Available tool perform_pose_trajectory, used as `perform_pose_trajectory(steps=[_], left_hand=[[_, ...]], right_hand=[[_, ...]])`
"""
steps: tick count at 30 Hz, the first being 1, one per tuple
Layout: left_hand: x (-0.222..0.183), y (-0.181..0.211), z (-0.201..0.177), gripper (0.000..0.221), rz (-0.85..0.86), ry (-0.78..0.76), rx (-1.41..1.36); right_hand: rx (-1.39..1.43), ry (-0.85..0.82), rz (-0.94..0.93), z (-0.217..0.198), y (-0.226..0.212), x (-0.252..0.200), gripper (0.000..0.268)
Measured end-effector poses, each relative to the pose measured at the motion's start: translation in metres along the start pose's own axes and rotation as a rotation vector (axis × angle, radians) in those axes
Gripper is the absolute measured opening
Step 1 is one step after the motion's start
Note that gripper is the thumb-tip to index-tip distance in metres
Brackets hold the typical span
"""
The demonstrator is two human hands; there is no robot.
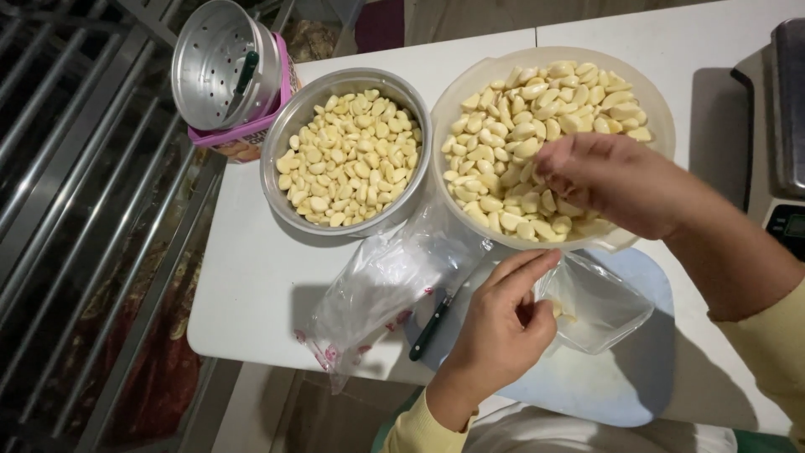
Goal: Picking up peeled garlic cloves from bowls and placing them into small plastic bags for packaging.
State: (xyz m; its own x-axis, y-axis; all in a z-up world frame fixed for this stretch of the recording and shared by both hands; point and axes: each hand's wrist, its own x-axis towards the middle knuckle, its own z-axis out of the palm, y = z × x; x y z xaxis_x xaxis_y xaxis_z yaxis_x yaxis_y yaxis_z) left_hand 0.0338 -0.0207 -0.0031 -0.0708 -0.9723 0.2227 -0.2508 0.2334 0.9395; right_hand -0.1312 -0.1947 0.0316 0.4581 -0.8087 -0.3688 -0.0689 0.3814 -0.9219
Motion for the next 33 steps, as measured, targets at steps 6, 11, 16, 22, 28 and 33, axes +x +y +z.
perform_pose_trajectory(steps=[6, 11, 16, 22, 28, 33], left_hand=[[0.002, 0.001, -0.001, 0.054, -0.016, -0.011, 0.008], [0.002, 0.007, -0.006, 0.053, -0.029, -0.033, 0.007], [0.003, 0.001, -0.004, 0.053, -0.028, -0.022, -0.014], [0.003, 0.001, -0.003, 0.054, -0.032, -0.005, 0.004], [0.004, -0.006, -0.004, 0.053, 0.004, 0.029, 0.0], [0.005, 0.0, -0.007, 0.053, -0.046, 0.0, -0.005]], right_hand=[[-1.094, -0.002, -0.516, 0.024, 0.01, -0.007, 0.039], [-0.788, 0.002, -0.368, 0.02, -0.005, -0.016, 0.045], [0.18, -0.045, 0.006, -0.021, 0.01, 0.006, 0.044], [0.212, 0.06, -0.065, -0.014, -0.009, 0.023, 0.019], [0.088, 0.113, 0.036, 0.013, -0.034, 0.026, 0.045], [0.245, -0.073, 0.0, 0.001, -0.016, 0.034, 0.058]])
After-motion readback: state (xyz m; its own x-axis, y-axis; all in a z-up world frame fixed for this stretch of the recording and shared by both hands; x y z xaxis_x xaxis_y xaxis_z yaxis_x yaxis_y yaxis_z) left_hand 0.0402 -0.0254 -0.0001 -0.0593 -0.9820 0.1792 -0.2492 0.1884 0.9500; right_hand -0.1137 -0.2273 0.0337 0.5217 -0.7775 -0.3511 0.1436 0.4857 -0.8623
